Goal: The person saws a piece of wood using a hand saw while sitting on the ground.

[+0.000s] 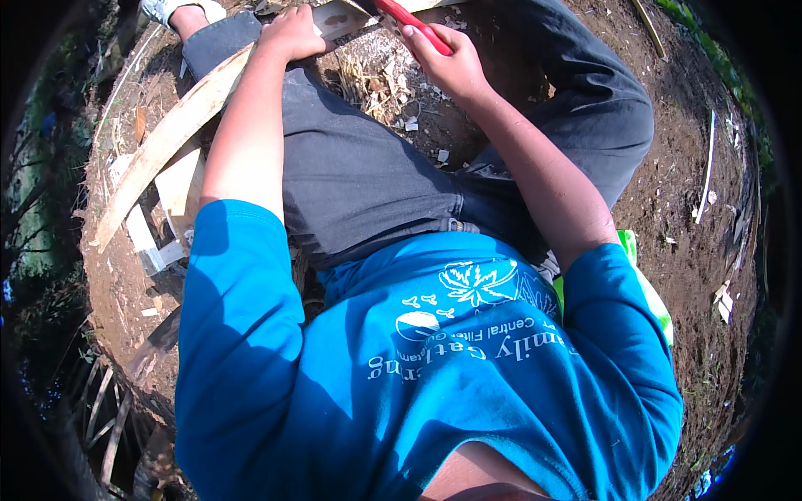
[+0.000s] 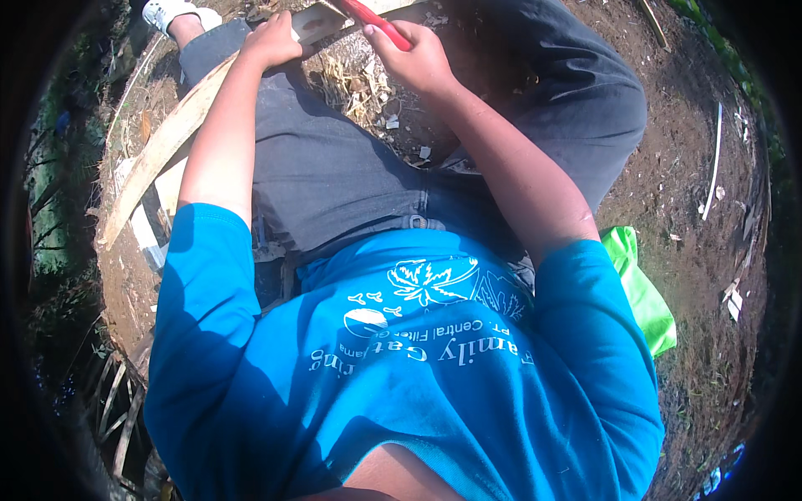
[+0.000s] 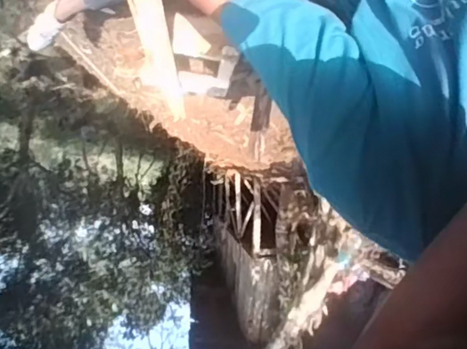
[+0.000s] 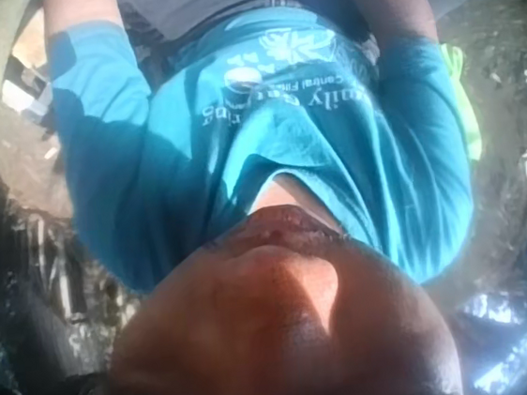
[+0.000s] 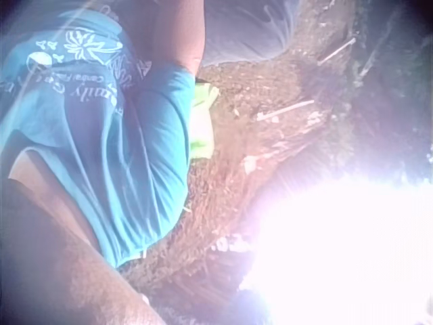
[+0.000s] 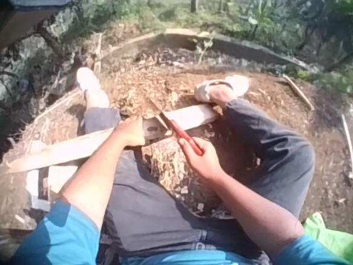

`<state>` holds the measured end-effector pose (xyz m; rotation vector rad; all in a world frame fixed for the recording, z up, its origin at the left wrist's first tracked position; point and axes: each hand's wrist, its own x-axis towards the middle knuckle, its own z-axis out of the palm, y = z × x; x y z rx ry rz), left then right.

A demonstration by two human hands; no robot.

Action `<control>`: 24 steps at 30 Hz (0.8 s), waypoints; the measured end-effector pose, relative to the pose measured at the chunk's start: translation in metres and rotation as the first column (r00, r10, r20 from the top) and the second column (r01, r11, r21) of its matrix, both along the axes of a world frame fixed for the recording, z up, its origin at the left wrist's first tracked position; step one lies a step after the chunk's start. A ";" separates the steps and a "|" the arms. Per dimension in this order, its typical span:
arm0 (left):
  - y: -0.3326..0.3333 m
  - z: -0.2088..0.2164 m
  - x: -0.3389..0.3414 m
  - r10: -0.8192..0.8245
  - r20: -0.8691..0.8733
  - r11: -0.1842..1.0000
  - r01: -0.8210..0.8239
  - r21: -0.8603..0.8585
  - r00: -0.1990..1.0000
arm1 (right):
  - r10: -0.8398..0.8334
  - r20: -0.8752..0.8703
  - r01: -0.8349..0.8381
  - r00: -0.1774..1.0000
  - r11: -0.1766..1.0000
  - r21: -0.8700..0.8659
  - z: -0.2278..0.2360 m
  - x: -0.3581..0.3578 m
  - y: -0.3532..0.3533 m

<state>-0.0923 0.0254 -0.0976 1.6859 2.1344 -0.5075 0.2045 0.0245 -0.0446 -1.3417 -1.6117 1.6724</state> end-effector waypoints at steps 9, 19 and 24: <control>0.007 0.010 0.008 0.118 0.142 0.991 -0.108 -0.074 0.983 | 0.005 0.053 0.000 0.999 0.997 -0.083 0.056 0.046 -0.043; 0.003 0.053 0.014 0.019 0.347 1.000 -0.011 -0.027 0.938 | 0.057 0.155 -0.041 0.986 0.993 -0.110 0.142 0.142 -0.069; 0.016 0.081 0.036 0.237 0.180 0.945 -0.184 -0.271 0.955 | -0.006 0.064 0.011 0.998 0.997 -0.075 0.076 0.067 -0.039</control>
